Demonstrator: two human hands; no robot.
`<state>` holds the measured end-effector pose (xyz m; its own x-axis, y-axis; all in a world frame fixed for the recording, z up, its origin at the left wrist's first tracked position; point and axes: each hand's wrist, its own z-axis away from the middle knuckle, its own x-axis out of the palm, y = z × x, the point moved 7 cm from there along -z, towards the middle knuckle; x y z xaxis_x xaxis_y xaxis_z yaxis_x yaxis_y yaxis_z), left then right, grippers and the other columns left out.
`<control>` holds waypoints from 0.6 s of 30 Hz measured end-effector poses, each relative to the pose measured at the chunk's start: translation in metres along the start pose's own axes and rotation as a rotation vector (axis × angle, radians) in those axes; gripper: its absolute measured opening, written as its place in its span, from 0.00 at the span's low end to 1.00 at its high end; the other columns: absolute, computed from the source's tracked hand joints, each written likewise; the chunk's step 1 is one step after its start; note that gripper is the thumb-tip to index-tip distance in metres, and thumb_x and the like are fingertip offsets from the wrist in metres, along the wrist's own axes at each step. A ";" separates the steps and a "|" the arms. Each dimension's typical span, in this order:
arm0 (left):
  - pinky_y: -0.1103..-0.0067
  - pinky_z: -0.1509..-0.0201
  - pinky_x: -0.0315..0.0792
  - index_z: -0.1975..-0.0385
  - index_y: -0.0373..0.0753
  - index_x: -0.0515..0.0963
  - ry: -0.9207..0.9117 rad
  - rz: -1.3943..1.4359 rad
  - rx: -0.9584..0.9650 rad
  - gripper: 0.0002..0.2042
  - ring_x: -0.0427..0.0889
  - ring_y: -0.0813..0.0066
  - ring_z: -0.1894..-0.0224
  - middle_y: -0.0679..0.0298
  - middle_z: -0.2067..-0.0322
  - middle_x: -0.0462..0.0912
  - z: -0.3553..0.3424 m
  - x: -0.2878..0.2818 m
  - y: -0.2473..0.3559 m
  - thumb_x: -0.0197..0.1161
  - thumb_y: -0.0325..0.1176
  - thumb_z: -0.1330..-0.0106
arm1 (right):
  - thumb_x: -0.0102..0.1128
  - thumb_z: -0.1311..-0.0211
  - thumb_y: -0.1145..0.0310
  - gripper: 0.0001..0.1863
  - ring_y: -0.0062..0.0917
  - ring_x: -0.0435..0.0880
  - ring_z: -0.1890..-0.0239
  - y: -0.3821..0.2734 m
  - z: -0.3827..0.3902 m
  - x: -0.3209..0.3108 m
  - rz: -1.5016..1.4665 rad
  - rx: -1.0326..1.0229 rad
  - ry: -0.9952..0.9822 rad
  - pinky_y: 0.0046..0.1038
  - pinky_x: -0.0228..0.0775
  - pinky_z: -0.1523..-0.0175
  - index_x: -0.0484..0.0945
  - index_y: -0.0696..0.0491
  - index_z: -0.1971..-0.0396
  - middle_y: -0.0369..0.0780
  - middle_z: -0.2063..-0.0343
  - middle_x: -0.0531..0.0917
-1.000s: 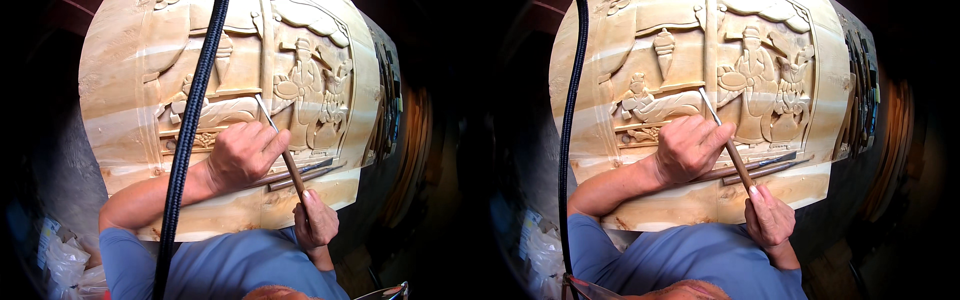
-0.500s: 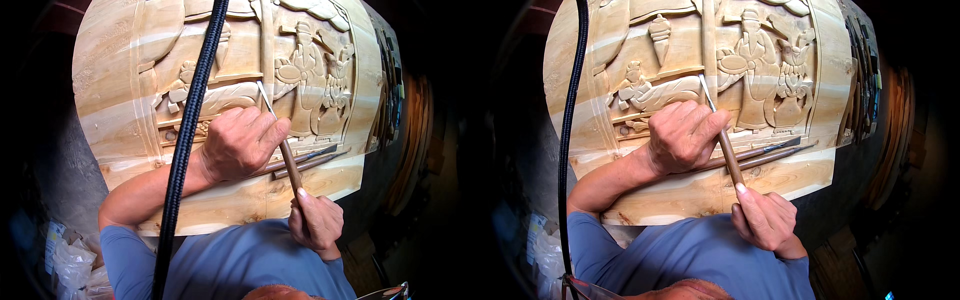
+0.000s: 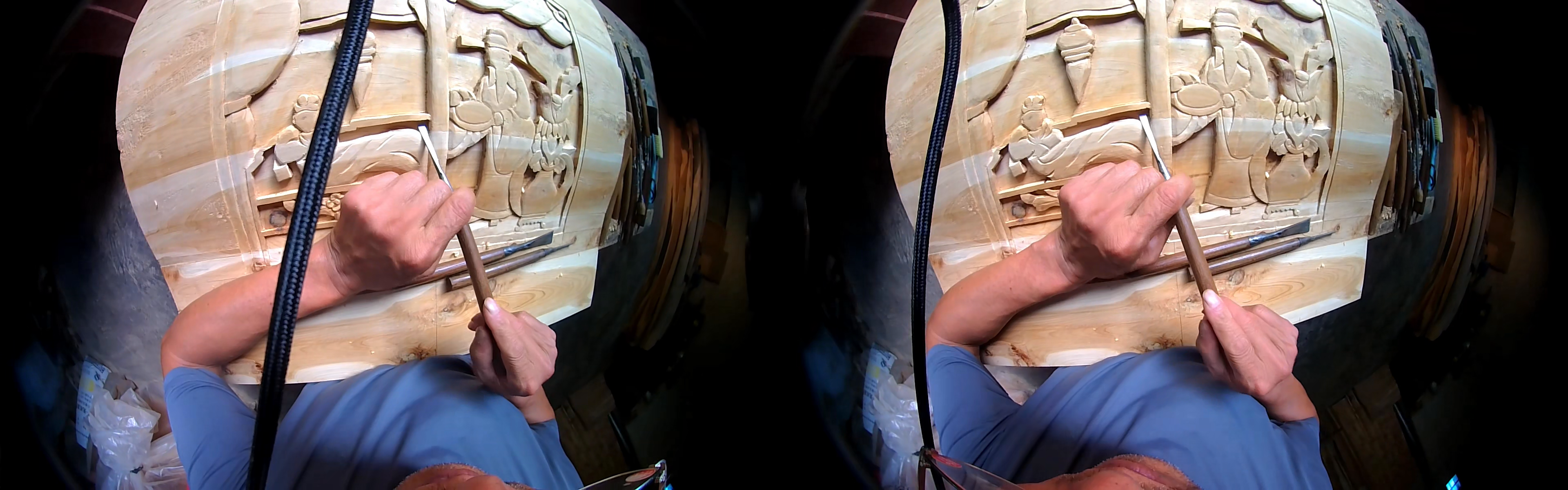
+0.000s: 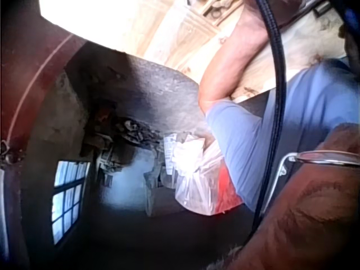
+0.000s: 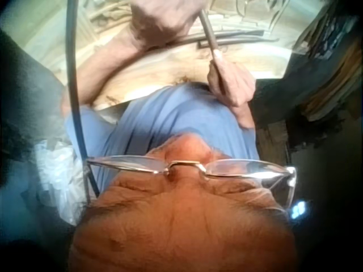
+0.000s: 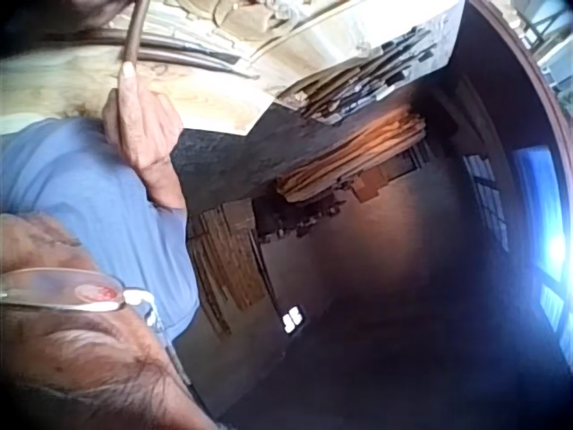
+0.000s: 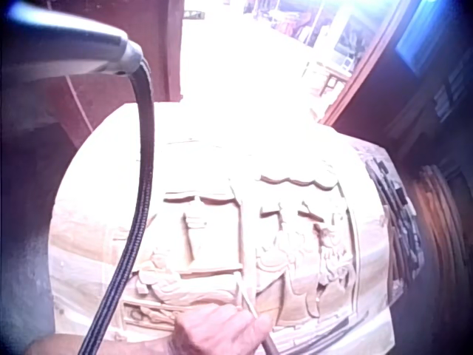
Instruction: The person carves a decorative wooden panel using various chisels, then picks up and turns the panel over to view the other side.
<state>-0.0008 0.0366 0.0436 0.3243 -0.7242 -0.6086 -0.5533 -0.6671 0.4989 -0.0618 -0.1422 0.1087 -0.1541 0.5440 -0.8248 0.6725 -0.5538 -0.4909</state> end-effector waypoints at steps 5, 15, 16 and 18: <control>0.71 0.77 0.65 0.58 0.39 0.84 0.005 0.006 -0.006 0.14 0.72 0.69 0.79 0.66 0.79 0.70 0.001 0.001 -0.001 0.68 0.24 0.47 | 0.73 0.45 0.85 0.27 0.29 0.85 0.77 0.000 -0.001 0.001 0.004 -0.001 0.005 0.27 0.77 0.72 0.84 0.65 0.42 0.49 0.65 0.90; 0.70 0.77 0.65 0.59 0.39 0.83 0.014 0.021 -0.014 0.13 0.72 0.68 0.79 0.66 0.79 0.71 0.001 0.001 -0.003 0.69 0.24 0.45 | 0.73 0.45 0.85 0.29 0.28 0.84 0.78 -0.002 -0.005 -0.001 0.018 -0.006 -0.008 0.26 0.74 0.73 0.82 0.63 0.40 0.47 0.65 0.89; 0.71 0.77 0.65 0.59 0.39 0.83 0.020 0.019 -0.014 0.13 0.72 0.68 0.80 0.66 0.79 0.71 0.001 0.001 -0.003 0.69 0.24 0.45 | 0.73 0.45 0.85 0.29 0.28 0.84 0.78 -0.003 -0.006 0.000 0.024 -0.015 0.001 0.26 0.74 0.73 0.82 0.64 0.40 0.47 0.66 0.89; 0.70 0.77 0.65 0.59 0.39 0.83 0.026 0.014 -0.018 0.13 0.72 0.68 0.80 0.66 0.79 0.70 0.002 0.001 -0.003 0.69 0.24 0.46 | 0.73 0.44 0.85 0.28 0.27 0.83 0.78 -0.002 -0.005 0.004 0.013 -0.030 0.026 0.27 0.73 0.74 0.82 0.64 0.40 0.47 0.67 0.89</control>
<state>-0.0004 0.0380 0.0410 0.3367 -0.7380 -0.5849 -0.5444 -0.6593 0.5185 -0.0601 -0.1361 0.1077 -0.1264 0.5534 -0.8233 0.6958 -0.5421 -0.4712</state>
